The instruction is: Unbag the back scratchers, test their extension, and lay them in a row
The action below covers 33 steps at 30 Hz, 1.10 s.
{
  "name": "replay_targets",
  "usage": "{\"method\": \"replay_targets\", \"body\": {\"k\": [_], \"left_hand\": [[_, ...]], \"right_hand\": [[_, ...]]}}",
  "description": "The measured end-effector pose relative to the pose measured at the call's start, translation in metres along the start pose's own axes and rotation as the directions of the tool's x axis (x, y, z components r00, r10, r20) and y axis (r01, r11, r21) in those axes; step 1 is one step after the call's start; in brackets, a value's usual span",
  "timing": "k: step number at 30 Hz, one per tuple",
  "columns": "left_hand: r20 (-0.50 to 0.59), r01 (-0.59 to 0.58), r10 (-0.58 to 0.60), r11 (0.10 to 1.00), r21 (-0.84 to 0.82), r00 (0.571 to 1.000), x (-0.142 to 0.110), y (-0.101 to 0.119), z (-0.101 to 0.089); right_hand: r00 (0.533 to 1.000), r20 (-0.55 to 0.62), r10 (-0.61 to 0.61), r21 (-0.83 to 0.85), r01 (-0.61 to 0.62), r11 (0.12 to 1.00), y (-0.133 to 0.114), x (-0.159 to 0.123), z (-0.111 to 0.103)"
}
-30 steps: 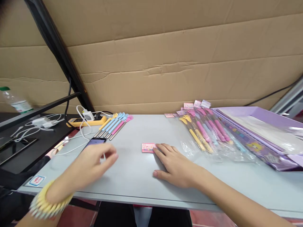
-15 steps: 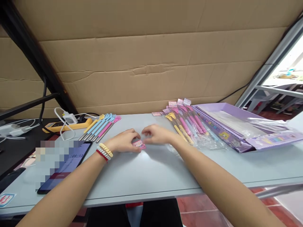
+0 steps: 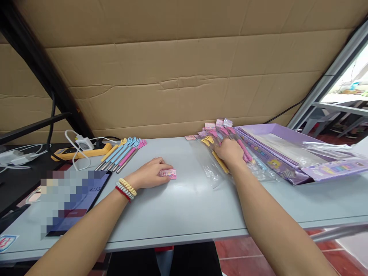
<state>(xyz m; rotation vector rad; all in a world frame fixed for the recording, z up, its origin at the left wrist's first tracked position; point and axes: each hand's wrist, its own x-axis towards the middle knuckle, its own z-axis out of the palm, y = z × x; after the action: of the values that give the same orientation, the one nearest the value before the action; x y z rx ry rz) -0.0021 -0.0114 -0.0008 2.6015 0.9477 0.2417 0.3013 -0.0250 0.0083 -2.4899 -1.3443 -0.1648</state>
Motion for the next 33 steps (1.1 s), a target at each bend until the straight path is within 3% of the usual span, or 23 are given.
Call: {"method": "replay_targets", "body": {"k": [3, 7, 12, 15, 18, 21, 23, 26, 28, 29, 30, 31, 33], "left_hand": [[0.006, -0.006, 0.006, 1.000, 0.014, 1.000, 0.000, -0.001, 0.000], [0.003, 0.011, -0.011, 0.999, 0.036, 1.000, 0.000, -0.002, -0.001], [0.002, 0.029, -0.029, 0.999, 0.033, 1.000, 0.000, -0.001, -0.003], [-0.008, 0.039, -0.039, 0.999, -0.009, 0.999, 0.001, -0.002, -0.003], [-0.126, 0.075, -0.088, 0.992, -0.101, 0.988, 0.004, -0.005, -0.002], [-0.297, 0.117, -0.209, 0.947, -0.298, 0.932, 0.010, -0.008, -0.003], [-0.335, 0.125, -0.339, 0.842, -0.525, 0.879, 0.015, -0.009, -0.005], [-0.293, 0.018, -0.509, 0.520, -0.854, 0.809, 0.021, -0.008, -0.009], [-0.275, -0.088, -0.584, 0.328, -0.941, 0.764, 0.021, -0.005, -0.013], [-0.266, -0.121, -0.599, 0.272, -0.955, 0.755, 0.019, -0.003, -0.015], [-0.259, -0.144, -0.595, 0.234, -0.962, 0.761, 0.017, -0.001, -0.016], [-0.246, -0.153, -0.569, 0.208, -0.966, 0.784, 0.014, 0.001, -0.017], [-0.226, -0.149, -0.474, 0.195, -0.969, 0.851, 0.008, 0.005, -0.016]], "right_hand": [[1.000, -0.025, 0.005, 0.004, -0.005, 1.000, -0.003, -0.002, -0.003], [0.977, -0.147, -0.154, -0.014, 0.154, 0.988, -0.014, -0.013, -0.011], [0.941, 0.222, -0.256, -0.068, 0.276, 0.959, -0.042, -0.033, -0.007], [0.922, 0.273, -0.274, -0.118, 0.315, 0.942, -0.052, -0.040, -0.001], [0.912, 0.228, -0.342, -0.055, 0.363, 0.930, -0.055, -0.044, -0.002], [0.882, 0.101, -0.461, 0.119, 0.449, 0.885, -0.063, -0.056, -0.015], [0.820, 0.045, -0.571, 0.224, 0.549, 0.805, -0.071, -0.071, -0.027], [0.661, 0.082, -0.746, 0.298, 0.698, 0.651, -0.085, -0.099, -0.045], [0.538, 0.148, -0.830, 0.373, 0.747, 0.551, -0.091, -0.110, -0.053], [0.511, 0.158, -0.845, 0.426, 0.737, 0.525, -0.094, -0.111, -0.055], [0.527, 0.142, -0.838, 0.487, 0.700, 0.523, -0.095, -0.110, -0.055], [0.594, 0.092, -0.799, 0.548, 0.640, 0.539, -0.097, -0.106, -0.054], [0.786, -0.054, -0.616, 0.680, 0.480, 0.554, -0.100, -0.095, -0.045]]}}
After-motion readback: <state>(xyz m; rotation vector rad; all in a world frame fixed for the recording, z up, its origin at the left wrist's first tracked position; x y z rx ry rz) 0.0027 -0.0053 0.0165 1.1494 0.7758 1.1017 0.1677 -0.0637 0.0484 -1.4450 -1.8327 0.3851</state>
